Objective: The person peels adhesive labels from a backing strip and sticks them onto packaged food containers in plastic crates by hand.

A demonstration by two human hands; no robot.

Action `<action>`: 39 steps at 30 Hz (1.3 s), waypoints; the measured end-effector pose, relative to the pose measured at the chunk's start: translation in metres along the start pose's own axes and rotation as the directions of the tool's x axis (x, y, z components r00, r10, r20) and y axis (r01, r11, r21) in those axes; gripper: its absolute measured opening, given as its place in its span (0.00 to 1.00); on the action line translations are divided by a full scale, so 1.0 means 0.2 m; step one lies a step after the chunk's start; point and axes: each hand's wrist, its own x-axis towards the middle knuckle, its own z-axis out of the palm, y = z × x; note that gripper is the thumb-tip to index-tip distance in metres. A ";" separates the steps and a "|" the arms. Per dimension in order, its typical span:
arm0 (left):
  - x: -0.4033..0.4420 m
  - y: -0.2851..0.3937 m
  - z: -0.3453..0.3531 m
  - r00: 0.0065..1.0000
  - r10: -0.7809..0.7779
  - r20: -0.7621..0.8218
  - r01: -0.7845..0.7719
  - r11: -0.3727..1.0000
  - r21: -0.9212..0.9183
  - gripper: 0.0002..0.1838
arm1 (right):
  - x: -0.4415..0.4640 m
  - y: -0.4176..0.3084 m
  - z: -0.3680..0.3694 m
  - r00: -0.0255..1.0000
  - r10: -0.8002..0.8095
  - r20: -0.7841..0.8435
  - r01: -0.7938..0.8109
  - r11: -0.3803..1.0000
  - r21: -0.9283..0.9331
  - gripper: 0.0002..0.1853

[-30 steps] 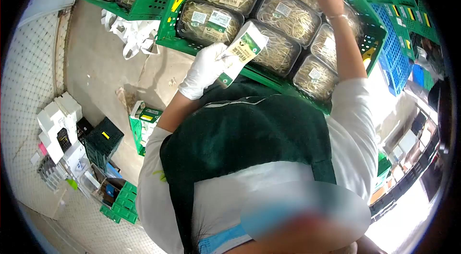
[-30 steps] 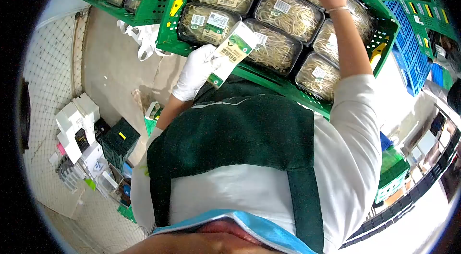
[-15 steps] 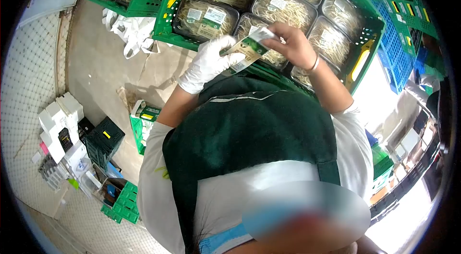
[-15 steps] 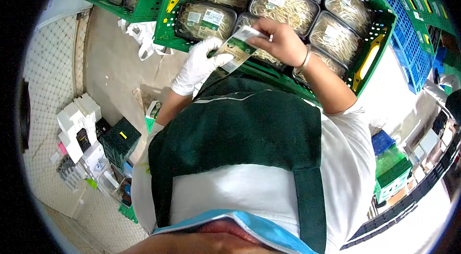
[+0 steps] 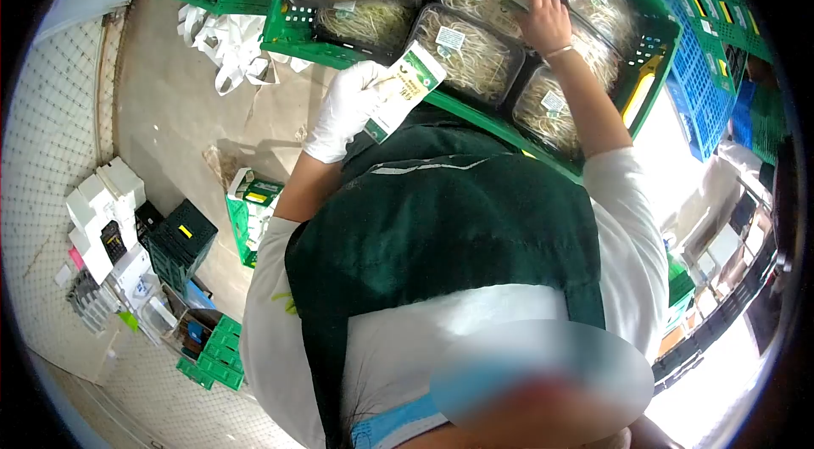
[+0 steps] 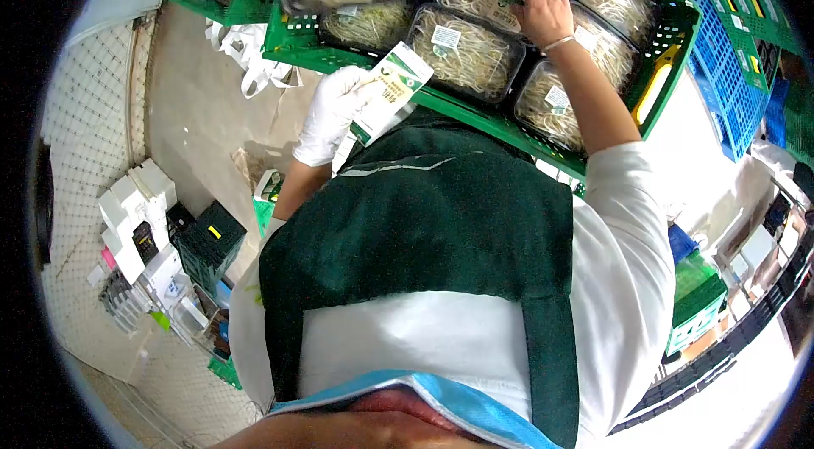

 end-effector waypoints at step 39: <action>-0.04 0.09 0.05 0.987 0.155 0.049 -0.160 0.974 0.160 0.07 | -0.11 -0.25 -0.57 0.988 0.127 -0.086 -0.034 0.730 0.682 0.08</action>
